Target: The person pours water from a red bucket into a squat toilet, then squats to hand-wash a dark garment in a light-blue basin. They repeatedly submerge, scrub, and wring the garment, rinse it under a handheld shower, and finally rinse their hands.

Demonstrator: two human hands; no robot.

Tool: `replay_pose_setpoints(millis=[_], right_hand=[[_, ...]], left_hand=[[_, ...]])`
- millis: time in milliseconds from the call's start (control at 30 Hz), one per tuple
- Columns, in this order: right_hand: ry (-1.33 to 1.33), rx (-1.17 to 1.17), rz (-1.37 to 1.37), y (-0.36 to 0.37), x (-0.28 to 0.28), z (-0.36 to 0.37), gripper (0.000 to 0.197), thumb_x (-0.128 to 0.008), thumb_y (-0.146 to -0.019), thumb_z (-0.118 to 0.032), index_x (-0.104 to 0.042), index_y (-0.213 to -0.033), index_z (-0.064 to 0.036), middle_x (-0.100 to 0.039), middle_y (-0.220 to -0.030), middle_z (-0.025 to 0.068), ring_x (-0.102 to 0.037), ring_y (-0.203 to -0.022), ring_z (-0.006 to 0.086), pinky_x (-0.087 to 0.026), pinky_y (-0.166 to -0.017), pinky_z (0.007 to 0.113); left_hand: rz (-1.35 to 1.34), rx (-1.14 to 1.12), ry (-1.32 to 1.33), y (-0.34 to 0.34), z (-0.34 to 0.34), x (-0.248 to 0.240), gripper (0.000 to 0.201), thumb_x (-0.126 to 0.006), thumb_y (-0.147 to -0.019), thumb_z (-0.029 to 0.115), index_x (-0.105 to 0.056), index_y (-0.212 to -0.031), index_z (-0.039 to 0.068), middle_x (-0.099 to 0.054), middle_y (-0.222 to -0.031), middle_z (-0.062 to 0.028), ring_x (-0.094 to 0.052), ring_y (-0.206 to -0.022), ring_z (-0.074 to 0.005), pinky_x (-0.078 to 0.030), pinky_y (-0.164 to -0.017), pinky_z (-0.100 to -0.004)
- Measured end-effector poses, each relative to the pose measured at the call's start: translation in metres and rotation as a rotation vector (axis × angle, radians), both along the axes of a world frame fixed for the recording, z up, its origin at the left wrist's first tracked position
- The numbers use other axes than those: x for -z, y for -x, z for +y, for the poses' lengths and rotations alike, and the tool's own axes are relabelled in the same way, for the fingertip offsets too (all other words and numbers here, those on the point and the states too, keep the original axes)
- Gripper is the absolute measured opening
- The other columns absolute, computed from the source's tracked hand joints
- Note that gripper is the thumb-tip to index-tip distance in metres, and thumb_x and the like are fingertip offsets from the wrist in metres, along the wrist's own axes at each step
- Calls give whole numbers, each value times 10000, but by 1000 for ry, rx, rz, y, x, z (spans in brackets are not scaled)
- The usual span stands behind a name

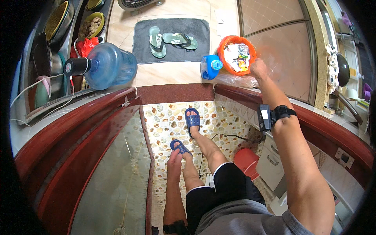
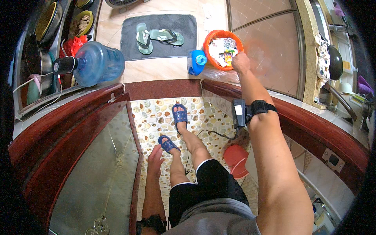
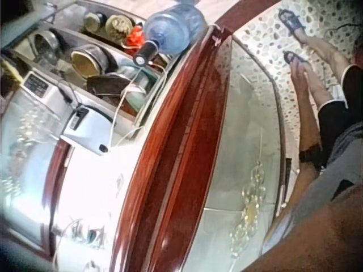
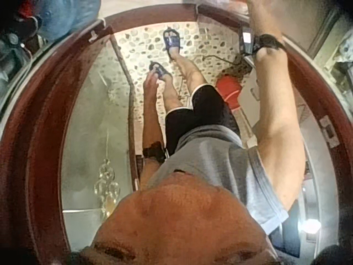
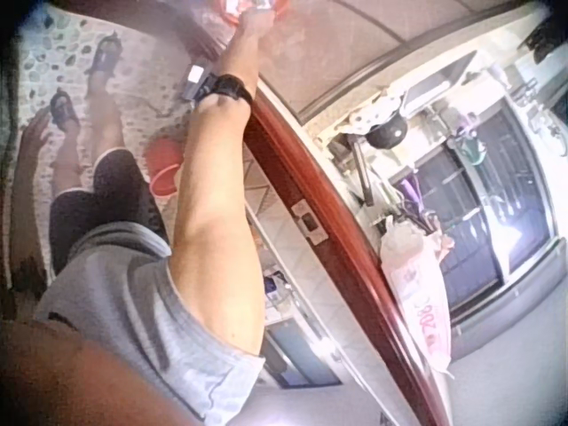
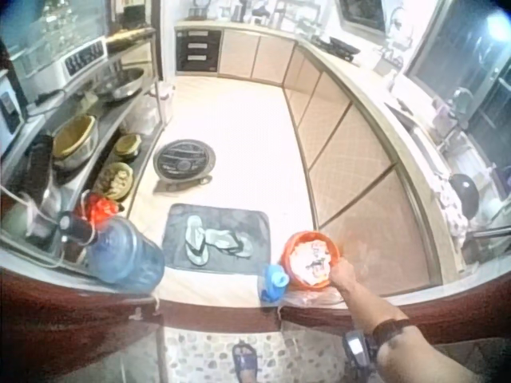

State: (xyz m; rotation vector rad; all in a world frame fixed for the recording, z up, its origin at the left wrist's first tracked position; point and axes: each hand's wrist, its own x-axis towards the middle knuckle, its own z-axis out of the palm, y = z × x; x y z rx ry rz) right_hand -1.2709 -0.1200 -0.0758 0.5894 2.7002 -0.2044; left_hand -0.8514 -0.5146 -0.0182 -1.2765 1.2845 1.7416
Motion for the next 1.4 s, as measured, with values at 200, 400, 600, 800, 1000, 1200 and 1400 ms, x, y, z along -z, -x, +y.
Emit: replay_pose_setpoints(millis=[200,400,600,800,1000,1200,1400], right_hand=[[214,105,194,-65,-3,-85,337,-541,-823,-87,-636,-1141,-27,-681,-1021,236,-662,-960,387,-518,-850,470],[660,-87,516,-213,-75,-140,305,-525,-812,-78,-635,-1085,1,-648,-1069,254,-614,-1018,413,-477,-921,470],[658,24,452,-403,-160,-99,263,-521,-830,-97,-657,-1023,20,-670,-961,243,-642,-933,405,-508,-859,457],[545,314,396,-636,-216,-26,266,-526,-868,-151,-676,-1065,-54,-678,-945,233,-662,-884,393,-521,-783,460],[341,667,268,-866,-249,19,267,-545,-841,-170,-694,-1037,-64,-692,-999,185,-663,-920,369,-519,-836,457],[251,889,337,-1040,-257,12,234,-574,-805,-133,-717,-979,-66,-710,-976,152,-678,-897,346,-539,-831,420],[382,1186,419,-1195,-239,-13,196,-599,-806,-153,-726,-935,-80,-714,-932,148,-686,-875,324,-552,-791,396]], left_hand=[[-5,67,-24,16,1,-46,465,-562,-964,311,-522,-1380,105,-500,-1406,-42,-451,-1270,-208,-431,-934,-403],[58,24,7,-18,-5,-74,549,-500,-979,474,-509,-1392,112,-450,-1459,-31,-385,-1343,-268,-444,-940,-396],[229,217,22,-85,-17,-108,551,-578,-957,407,-501,-1400,90,-494,-1415,-76,-429,-1312,-269,-409,-996,-484],[271,395,-36,-138,-11,-141,557,-631,-928,390,-515,-1377,83,-494,-1398,-72,-476,-1216,-322,-488,-862,-458],[300,629,15,-152,10,-160,534,-661,-907,370,-539,-1337,79,-513,-1363,-80,-512,-1162,-324,-514,-770,-448],[392,727,65,-171,48,-194,511,-672,-886,370,-563,-1280,64,-527,-1340,-66,-497,-1202,-376,-490,-834,-542],[495,713,14,-226,75,-238,733,-508,-932,571,-432,-1419,29,-370,-1526,-84,-386,-1316,-396,-435,-940,-548]])
